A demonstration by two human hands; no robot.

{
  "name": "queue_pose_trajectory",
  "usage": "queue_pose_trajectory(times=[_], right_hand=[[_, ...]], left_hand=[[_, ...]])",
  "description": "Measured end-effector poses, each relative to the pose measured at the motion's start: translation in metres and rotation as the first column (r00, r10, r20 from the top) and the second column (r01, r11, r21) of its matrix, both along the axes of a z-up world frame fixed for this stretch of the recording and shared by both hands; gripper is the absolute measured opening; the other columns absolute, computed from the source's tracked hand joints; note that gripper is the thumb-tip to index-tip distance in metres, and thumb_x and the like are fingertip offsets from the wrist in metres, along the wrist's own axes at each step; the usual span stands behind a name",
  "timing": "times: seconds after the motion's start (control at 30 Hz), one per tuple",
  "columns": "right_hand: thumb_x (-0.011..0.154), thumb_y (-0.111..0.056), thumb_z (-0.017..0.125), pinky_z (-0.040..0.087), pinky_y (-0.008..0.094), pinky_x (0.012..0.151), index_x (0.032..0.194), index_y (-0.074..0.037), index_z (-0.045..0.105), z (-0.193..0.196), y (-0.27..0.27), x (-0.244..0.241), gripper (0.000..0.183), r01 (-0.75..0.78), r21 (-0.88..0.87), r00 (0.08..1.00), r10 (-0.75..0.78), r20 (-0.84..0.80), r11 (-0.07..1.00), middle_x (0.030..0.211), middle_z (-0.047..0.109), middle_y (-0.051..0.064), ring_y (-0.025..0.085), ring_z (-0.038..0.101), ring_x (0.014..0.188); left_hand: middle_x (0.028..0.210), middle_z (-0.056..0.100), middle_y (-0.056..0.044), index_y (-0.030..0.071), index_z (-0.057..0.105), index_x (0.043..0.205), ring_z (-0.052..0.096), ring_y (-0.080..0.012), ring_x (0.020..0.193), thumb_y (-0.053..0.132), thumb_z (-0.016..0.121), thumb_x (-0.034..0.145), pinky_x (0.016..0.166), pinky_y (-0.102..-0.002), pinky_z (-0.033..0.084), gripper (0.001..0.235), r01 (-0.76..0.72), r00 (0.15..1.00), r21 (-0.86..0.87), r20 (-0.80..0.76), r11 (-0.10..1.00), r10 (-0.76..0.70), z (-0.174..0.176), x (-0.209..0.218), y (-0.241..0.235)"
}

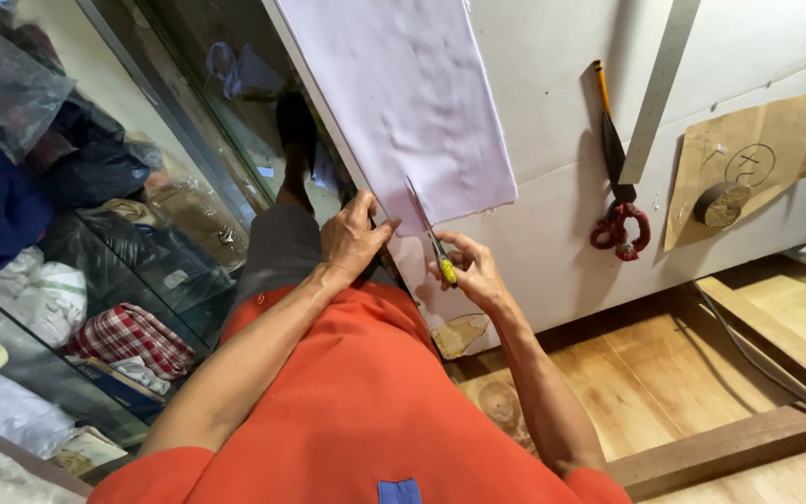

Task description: Marking a strip of white fabric using a ruler and pencil, then cutting it with scissors and folding the resulting piece.

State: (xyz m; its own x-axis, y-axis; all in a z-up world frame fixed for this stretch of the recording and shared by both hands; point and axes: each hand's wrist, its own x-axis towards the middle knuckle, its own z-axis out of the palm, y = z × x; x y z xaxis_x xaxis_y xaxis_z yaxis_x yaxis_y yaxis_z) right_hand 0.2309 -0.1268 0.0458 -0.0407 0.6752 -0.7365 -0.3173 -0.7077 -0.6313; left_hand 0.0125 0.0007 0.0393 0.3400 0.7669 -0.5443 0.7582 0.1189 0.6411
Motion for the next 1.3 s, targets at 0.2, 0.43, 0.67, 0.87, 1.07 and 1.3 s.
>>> queue_pose_trajectory(times=[0.2, 0.43, 0.67, 0.87, 1.07, 1.3], right_hand=[[0.082, -0.003, 0.084, 0.057, 0.028, 0.048, 0.137, 0.0, 0.058, -0.025, -0.007, -0.003, 0.061, 0.006, 0.007, 1.0, -0.006, 0.018, 1.0, 0.062, 0.065, 0.015, 0.022, 0.07, 0.049], [0.08, -0.003, 0.084, 0.056, 0.029, 0.044, 0.134, 0.002, 0.06, 0.005, 0.016, -0.001, 0.059, -0.017, -0.007, 1.0, 0.017, 0.021, 1.0, 0.061, 0.065, 0.017, 0.023, 0.069, 0.047], [0.081, -0.007, 0.085, 0.055, 0.027, 0.047, 0.135, 0.001, 0.061, -0.002, 0.03, -0.004, 0.06, -0.022, 0.037, 0.999, 0.02, 0.033, 0.999, 0.062, 0.066, 0.015, 0.021, 0.07, 0.049], [0.079, -0.003, 0.085, 0.057, 0.03, 0.045, 0.133, 0.003, 0.061, 0.008, 0.035, -0.005, 0.06, -0.002, -0.009, 1.0, 0.002, 0.022, 1.0, 0.061, 0.065, 0.017, 0.023, 0.069, 0.047], [0.08, -0.009, 0.086, 0.061, 0.032, 0.049, 0.133, 0.002, 0.061, 0.005, 0.05, -0.007, 0.059, 0.016, -0.022, 1.0, -0.016, 0.0, 1.0, 0.066, 0.067, 0.017, 0.021, 0.07, 0.053], [0.081, -0.006, 0.086, 0.059, 0.03, 0.046, 0.133, 0.002, 0.06, -0.001, 0.057, -0.008, 0.059, -0.036, 0.007, 0.997, 0.035, 0.062, 0.999, 0.062, 0.065, 0.016, 0.022, 0.068, 0.048]], left_hand=[[0.08, 0.065, -0.01, 0.02, 0.044, 0.096, 0.072, -0.0377, 0.08, 0.045, 0.076, 0.085, 0.071, -0.051, 0.054, 0.042, 0.01, 1.0, 0.018, 0.0, 1.0, -0.01, -0.002, 0.0, 0.0], [0.087, 0.069, -0.012, 0.02, 0.044, 0.097, 0.073, -0.038, 0.086, 0.045, 0.075, 0.085, 0.072, -0.051, 0.055, 0.042, 0.001, 1.0, -0.001, 0.001, 1.0, -0.001, 0.0, -0.001, 0.001], [0.088, 0.067, -0.011, 0.02, 0.044, 0.096, 0.072, -0.0381, 0.086, 0.047, 0.076, 0.085, 0.072, -0.05, 0.055, 0.043, 0.006, 1.0, -0.038, -0.007, 0.999, -0.007, -0.001, 0.0, 0.001], [0.088, 0.068, -0.01, 0.02, 0.044, 0.095, 0.072, -0.0373, 0.089, 0.043, 0.074, 0.084, 0.073, -0.05, 0.055, 0.039, -0.004, 1.0, -0.053, -0.007, 0.999, 0.003, 0.0, 0.0, 0.001], [0.089, 0.068, -0.008, 0.02, 0.044, 0.096, 0.072, -0.0354, 0.089, 0.047, 0.075, 0.085, 0.074, -0.049, 0.055, 0.043, 0.009, 1.0, -0.041, -0.013, 0.999, -0.009, -0.005, 0.0, -0.001], [0.085, 0.065, -0.009, 0.02, 0.042, 0.094, 0.071, -0.0368, 0.087, 0.05, 0.074, 0.086, 0.073, -0.049, 0.055, 0.044, 0.015, 1.0, -0.024, 0.013, 1.0, -0.015, 0.001, 0.0, 0.004]])
